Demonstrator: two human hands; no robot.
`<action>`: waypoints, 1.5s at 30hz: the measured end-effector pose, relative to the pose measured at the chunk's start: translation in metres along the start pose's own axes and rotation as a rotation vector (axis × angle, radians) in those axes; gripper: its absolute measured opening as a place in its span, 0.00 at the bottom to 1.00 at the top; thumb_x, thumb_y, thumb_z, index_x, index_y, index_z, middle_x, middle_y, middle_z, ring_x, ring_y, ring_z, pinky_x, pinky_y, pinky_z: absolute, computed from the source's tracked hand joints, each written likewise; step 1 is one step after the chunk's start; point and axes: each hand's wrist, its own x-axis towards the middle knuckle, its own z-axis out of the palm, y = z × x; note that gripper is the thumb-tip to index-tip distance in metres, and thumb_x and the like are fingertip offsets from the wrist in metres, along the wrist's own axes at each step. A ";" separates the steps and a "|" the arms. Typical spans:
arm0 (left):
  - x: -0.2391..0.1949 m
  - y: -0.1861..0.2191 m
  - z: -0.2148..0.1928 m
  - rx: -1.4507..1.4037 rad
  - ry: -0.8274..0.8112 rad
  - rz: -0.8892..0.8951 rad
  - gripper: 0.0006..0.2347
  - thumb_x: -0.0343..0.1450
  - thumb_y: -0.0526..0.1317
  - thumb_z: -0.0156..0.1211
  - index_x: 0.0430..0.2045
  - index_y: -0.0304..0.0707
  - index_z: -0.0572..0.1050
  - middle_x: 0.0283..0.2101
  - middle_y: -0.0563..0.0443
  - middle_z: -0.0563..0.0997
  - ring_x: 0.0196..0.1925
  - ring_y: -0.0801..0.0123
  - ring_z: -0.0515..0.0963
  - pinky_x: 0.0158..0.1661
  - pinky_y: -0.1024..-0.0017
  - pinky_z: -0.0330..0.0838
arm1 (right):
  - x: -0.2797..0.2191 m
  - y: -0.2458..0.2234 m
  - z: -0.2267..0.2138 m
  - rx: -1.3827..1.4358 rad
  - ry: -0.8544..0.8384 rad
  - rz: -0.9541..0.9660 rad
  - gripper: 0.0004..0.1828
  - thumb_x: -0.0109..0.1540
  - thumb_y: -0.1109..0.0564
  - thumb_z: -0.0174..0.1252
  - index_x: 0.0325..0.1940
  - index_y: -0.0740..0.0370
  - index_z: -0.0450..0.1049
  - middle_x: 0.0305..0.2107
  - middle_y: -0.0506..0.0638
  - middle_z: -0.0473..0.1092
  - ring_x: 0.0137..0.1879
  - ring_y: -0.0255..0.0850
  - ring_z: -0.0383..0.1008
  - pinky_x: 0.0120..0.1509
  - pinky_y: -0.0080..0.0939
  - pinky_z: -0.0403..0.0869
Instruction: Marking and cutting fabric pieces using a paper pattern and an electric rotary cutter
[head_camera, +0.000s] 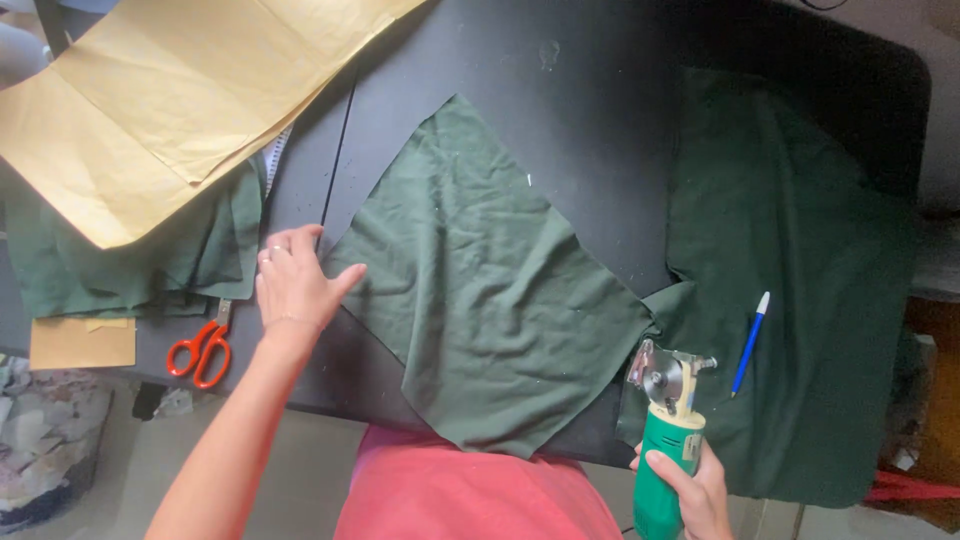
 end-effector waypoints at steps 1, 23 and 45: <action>0.003 -0.011 0.009 0.072 -0.036 -0.149 0.22 0.52 0.49 0.62 0.36 0.43 0.67 0.38 0.47 0.70 0.39 0.54 0.69 0.37 0.61 0.64 | 0.000 -0.006 0.001 -0.153 -0.011 0.028 0.16 0.45 0.63 0.55 0.35 0.76 0.68 0.22 0.68 0.72 0.28 0.52 0.72 0.35 0.45 0.69; -0.075 0.170 0.074 0.081 0.074 0.421 0.30 0.42 0.56 0.67 0.36 0.49 0.66 0.30 0.58 0.67 0.29 0.70 0.68 0.29 0.73 0.60 | 0.032 -0.001 -0.028 -0.766 -0.284 -0.067 0.23 0.40 0.54 0.64 0.38 0.58 0.71 0.22 0.47 0.68 0.29 0.35 0.63 0.39 0.29 0.62; 0.044 0.090 0.072 0.266 0.086 -0.189 0.35 0.66 0.60 0.51 0.58 0.32 0.50 0.61 0.40 0.44 0.63 0.53 0.40 0.55 0.40 0.37 | 0.025 0.000 -0.033 -0.703 -0.223 0.056 0.34 0.40 0.59 0.64 0.51 0.57 0.69 0.30 0.48 0.72 0.36 0.35 0.67 0.44 0.31 0.64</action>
